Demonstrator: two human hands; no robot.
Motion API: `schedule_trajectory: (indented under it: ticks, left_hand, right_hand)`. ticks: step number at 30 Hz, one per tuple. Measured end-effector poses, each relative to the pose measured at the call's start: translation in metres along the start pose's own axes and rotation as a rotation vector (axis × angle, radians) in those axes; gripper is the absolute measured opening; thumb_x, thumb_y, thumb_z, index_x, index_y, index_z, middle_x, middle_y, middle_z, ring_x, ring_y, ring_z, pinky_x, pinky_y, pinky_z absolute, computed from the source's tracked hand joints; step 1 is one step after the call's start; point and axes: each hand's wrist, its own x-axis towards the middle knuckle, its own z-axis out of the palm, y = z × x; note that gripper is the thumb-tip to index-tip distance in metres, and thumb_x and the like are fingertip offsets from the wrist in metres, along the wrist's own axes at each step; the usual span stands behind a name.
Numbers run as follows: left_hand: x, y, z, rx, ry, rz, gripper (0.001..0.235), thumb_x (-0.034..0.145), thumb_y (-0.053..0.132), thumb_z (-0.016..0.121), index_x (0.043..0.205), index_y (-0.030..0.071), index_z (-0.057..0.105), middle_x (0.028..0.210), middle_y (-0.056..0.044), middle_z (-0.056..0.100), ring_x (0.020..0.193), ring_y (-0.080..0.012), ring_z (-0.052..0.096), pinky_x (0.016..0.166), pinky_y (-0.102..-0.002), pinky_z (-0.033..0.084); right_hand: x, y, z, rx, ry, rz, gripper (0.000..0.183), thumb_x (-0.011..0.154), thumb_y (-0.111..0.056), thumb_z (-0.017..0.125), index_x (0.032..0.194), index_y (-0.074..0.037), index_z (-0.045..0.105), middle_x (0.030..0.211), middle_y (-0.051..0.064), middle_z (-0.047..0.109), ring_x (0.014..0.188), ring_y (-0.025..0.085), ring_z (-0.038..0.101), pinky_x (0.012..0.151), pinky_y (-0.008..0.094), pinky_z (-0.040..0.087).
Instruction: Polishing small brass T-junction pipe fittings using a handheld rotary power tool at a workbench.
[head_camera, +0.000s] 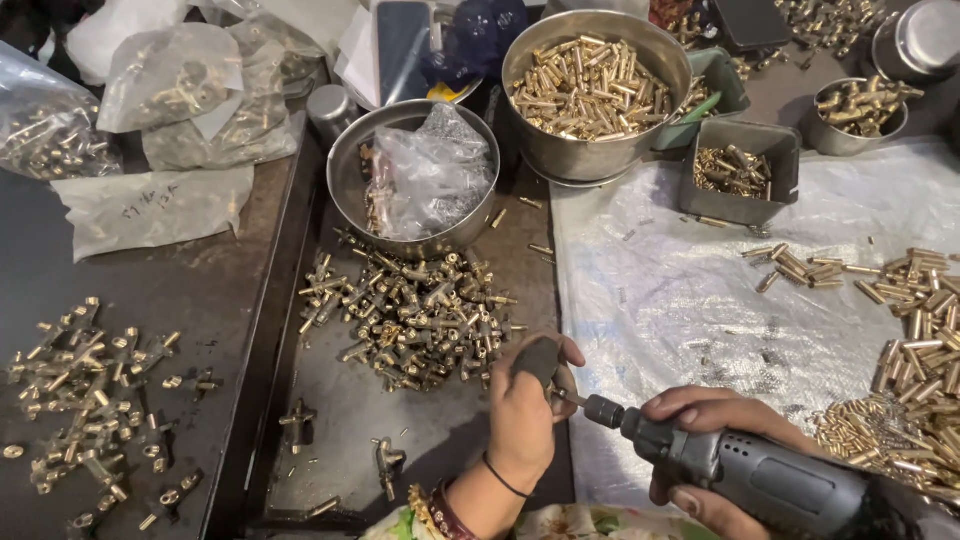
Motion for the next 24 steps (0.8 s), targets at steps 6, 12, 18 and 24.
schedule_trajectory:
  ticks: [6,12,18,24]
  left_hand:
    - [0.000,0.000,0.000,0.020,-0.012,-0.002,0.031,0.102,0.022,0.048,0.087,0.001,0.065,0.056,0.002,0.047,0.044,-0.0052,0.036,0.042,-0.024,0.027]
    - [0.000,-0.004,-0.002,0.026,0.010,-0.025,0.031,0.102,0.020,0.048,0.086,0.000,0.066,0.056,0.003,0.047,0.044,-0.0054,0.035,0.042,-0.024,0.027]
    - [0.002,-0.011,-0.006,0.011,0.026,-0.025,0.029,0.100,0.017,0.047,0.085,0.001,0.066,0.056,0.003,0.046,0.044,-0.0055,0.035,0.041,-0.025,0.026]
    - [0.027,-0.008,-0.015,0.071,0.091,-0.055,0.032,0.099,0.018,0.046,0.082,0.001,0.066,0.056,0.004,0.047,0.042,-0.0054,0.034,0.039,-0.024,0.023]
  right_hand:
    - [0.001,0.003,-0.006,-0.066,0.017,0.024,0.045,0.079,0.004,0.078,0.120,0.000,0.060,0.128,0.029,0.065,0.120,0.036,0.067,0.088,0.048,0.064]
    - [0.003,0.002,-0.003,-0.100,0.020,-0.024,0.047,0.075,0.005,0.080,0.118,0.000,0.061,0.123,0.029,0.069,0.125,0.037,0.065,0.105,0.053,0.055]
    - [0.003,0.001,-0.002,0.023,0.021,0.033,0.049,0.078,0.010,0.077,0.122,0.000,0.057,0.128,0.029,0.065,0.118,0.034,0.066,0.080,0.048,0.063]
    - [0.023,0.000,-0.006,-0.169,-0.050,-0.088,0.051,0.076,0.010,0.076,0.121,-0.004,0.057,0.126,0.024,0.066,0.125,0.031,0.063,0.104,0.042,0.055]
